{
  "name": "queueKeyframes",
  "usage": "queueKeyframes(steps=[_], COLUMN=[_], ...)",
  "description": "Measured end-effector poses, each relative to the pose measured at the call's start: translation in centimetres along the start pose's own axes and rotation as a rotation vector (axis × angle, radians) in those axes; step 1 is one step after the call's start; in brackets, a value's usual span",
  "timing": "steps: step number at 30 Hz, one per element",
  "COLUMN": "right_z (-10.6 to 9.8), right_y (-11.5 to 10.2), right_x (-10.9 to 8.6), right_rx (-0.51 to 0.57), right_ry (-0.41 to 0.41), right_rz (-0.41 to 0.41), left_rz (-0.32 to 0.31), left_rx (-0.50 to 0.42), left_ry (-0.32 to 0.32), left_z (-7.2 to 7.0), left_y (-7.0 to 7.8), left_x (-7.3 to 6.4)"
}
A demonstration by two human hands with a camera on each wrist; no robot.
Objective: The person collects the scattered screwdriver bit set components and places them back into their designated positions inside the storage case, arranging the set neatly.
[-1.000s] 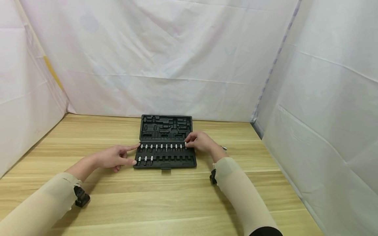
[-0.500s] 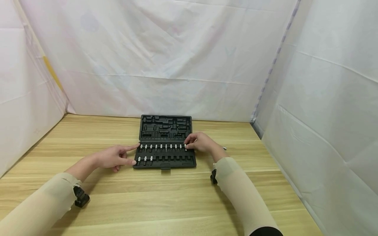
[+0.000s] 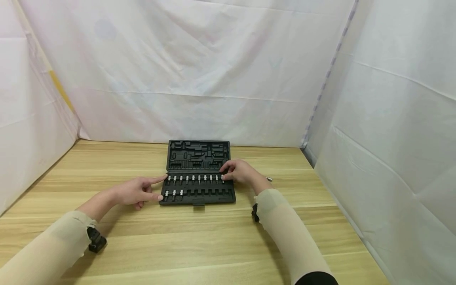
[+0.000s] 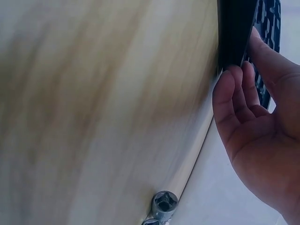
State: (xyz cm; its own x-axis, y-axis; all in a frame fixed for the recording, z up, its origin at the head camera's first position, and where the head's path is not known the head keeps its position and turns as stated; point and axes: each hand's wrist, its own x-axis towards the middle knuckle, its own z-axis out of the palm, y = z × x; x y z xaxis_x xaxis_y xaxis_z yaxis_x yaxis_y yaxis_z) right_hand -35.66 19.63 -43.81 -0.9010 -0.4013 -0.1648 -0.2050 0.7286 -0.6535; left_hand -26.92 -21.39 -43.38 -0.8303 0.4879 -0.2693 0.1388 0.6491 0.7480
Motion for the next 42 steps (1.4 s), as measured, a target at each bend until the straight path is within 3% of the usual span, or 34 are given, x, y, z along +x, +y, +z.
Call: queueKeyframes(steps=[18, 42], right_z=[-0.3, -0.3], right_y=[-1.1, -1.0], right_x=[0.5, 0.4], right_rx=[-0.008, -0.014], right_ry=[-0.02, -0.03], right_rz=[0.079, 0.069], left_rz=[0.01, 0.003], left_rx=[-0.009, -0.014], left_ry=[-0.004, -0.017], left_z=[-0.2, -0.1], left_y=[-0.2, 0.1], left_x=[0.1, 0.0])
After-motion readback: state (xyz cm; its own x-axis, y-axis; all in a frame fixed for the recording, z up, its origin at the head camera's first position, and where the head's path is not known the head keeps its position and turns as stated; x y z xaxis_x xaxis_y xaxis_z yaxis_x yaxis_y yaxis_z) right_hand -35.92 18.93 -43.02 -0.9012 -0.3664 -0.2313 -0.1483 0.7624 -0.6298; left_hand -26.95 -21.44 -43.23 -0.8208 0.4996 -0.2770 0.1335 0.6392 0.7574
